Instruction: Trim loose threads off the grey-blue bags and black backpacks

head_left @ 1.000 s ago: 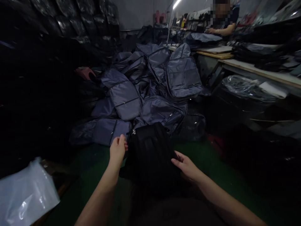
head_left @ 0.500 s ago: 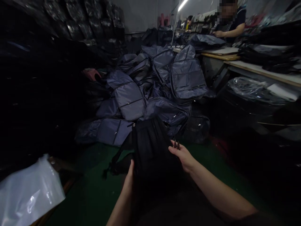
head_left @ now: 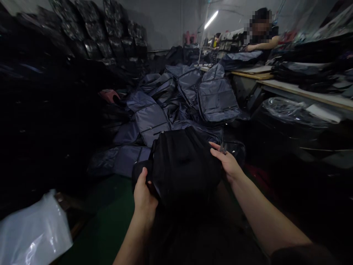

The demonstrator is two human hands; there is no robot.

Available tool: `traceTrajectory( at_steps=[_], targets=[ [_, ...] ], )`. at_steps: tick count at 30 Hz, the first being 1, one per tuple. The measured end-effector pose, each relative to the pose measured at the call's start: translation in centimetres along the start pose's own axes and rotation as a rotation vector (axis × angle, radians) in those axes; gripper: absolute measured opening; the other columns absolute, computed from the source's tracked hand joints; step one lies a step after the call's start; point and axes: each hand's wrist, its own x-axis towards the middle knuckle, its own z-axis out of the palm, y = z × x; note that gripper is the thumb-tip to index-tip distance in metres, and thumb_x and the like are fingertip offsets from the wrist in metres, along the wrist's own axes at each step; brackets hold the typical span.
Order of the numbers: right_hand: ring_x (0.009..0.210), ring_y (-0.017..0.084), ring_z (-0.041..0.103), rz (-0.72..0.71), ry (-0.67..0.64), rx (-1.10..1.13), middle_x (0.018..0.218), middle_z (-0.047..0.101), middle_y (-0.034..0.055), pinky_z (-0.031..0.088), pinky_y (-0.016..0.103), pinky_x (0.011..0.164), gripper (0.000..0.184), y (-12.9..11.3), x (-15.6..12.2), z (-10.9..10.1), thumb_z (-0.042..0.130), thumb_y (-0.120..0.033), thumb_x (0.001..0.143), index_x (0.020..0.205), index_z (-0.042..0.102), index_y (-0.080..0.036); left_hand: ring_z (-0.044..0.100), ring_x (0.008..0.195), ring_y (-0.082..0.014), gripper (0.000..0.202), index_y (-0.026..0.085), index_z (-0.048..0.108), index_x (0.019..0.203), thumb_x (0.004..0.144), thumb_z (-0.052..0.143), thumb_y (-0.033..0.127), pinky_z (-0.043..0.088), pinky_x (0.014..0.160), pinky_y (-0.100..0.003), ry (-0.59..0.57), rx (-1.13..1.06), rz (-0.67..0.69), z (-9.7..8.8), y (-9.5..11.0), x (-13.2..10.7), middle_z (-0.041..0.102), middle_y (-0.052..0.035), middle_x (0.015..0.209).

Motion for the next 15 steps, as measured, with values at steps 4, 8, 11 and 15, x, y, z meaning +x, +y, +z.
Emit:
traceTrajectory(
  at_steps=[4,8,11,15],
  targets=[
    [0.047,0.010,0.052,-0.054,0.018,-0.115,0.061,0.060,-0.0047,0.044,0.022,0.044,0.047,0.1,-1.3,0.6,0.071,-0.041,0.070,0.113,0.058,-0.026,0.066,0.067,-0.0207,0.031,0.019,0.064,0.081,0.071,0.061,0.048,0.055,0.058,-0.032,-0.037,-0.077,-0.058,1.1,0.9,-0.3,0.067,-0.0024,0.069],
    [0.061,0.013,0.056,-0.208,-0.087,-0.342,0.074,0.063,-0.0006,0.045,0.024,0.054,0.033,0.1,-3.6,0.8,0.063,-0.046,0.077,0.101,0.061,-0.023,0.060,0.052,-0.0149,0.024,0.020,0.060,0.071,0.068,0.066,0.044,0.052,0.053,-0.028,0.036,-0.162,-0.028,1.8,1.7,-0.3,0.059,0.0026,0.054],
    [0.075,0.018,0.056,-0.326,-0.109,-0.547,0.080,0.064,0.0015,0.045,0.027,0.064,0.025,-0.1,-4.1,0.9,0.064,-0.044,0.076,0.086,0.063,-0.021,0.049,0.040,-0.0088,0.029,0.021,0.051,0.061,0.064,0.071,0.043,0.046,0.045,-0.022,0.063,-0.192,-0.049,2.3,2.1,-0.5,0.047,0.0075,0.043],
    [0.064,0.013,0.051,-0.312,-0.127,-0.402,0.068,0.058,-0.0020,0.042,0.024,0.058,0.023,-0.5,-3.3,1.0,0.065,-0.043,0.076,0.072,0.060,-0.020,0.038,0.034,-0.0052,0.040,0.021,0.040,0.056,0.061,0.072,0.044,0.036,0.036,-0.018,0.088,-0.197,-0.021,2.3,3.1,-0.8,0.038,0.0099,0.040]
  ],
)
